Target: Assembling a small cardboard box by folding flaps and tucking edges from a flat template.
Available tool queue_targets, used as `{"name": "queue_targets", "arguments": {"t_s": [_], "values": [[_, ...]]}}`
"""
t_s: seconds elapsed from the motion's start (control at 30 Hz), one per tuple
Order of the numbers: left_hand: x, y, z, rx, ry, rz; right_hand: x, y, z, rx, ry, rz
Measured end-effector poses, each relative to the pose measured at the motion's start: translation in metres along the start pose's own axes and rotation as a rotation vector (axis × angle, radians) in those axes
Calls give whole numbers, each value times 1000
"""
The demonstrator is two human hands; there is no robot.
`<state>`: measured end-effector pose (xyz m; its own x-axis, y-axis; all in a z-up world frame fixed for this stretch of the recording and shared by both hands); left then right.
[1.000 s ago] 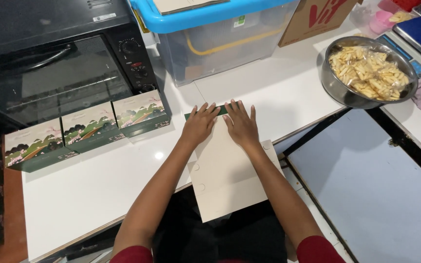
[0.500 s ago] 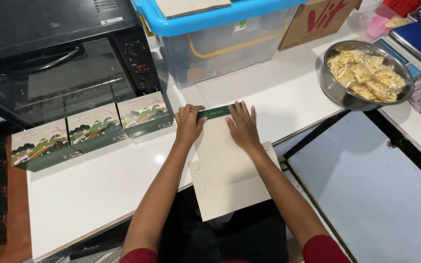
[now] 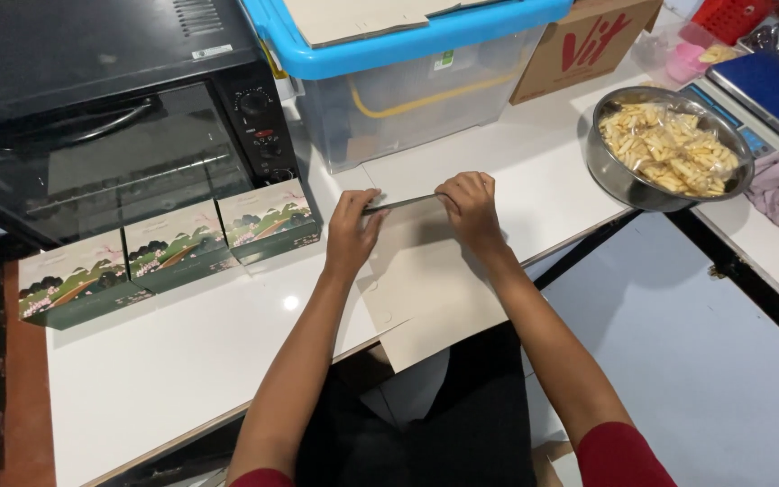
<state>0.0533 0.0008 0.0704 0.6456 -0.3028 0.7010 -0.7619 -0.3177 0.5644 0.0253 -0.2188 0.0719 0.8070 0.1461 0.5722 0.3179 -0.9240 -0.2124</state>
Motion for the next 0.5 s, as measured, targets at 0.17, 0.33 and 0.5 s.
{"name": "queue_targets", "arguments": {"t_s": [0.17,0.33,0.5], "values": [[-4,-9,19,-191,-243,6,-38,-13,-12,-42,30,-9],[-12,-5,33,-443,-625,-295,-72,-16,14,-123,-168,-36],[-19,15,52,-61,-832,-201,-72,-20,11,80,-414,113]]}}
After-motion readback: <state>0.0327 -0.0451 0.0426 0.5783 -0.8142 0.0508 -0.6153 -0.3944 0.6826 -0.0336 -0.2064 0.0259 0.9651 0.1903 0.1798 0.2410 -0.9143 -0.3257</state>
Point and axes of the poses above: each hand's wrist, its own x-axis towards the middle knuckle, its own z-axis out of the palm, y = z × x, the point moved 8 cm from there along x, towards the middle knuckle, and after that the axes turned 7 degrees about -y, right-handed, at the moved point
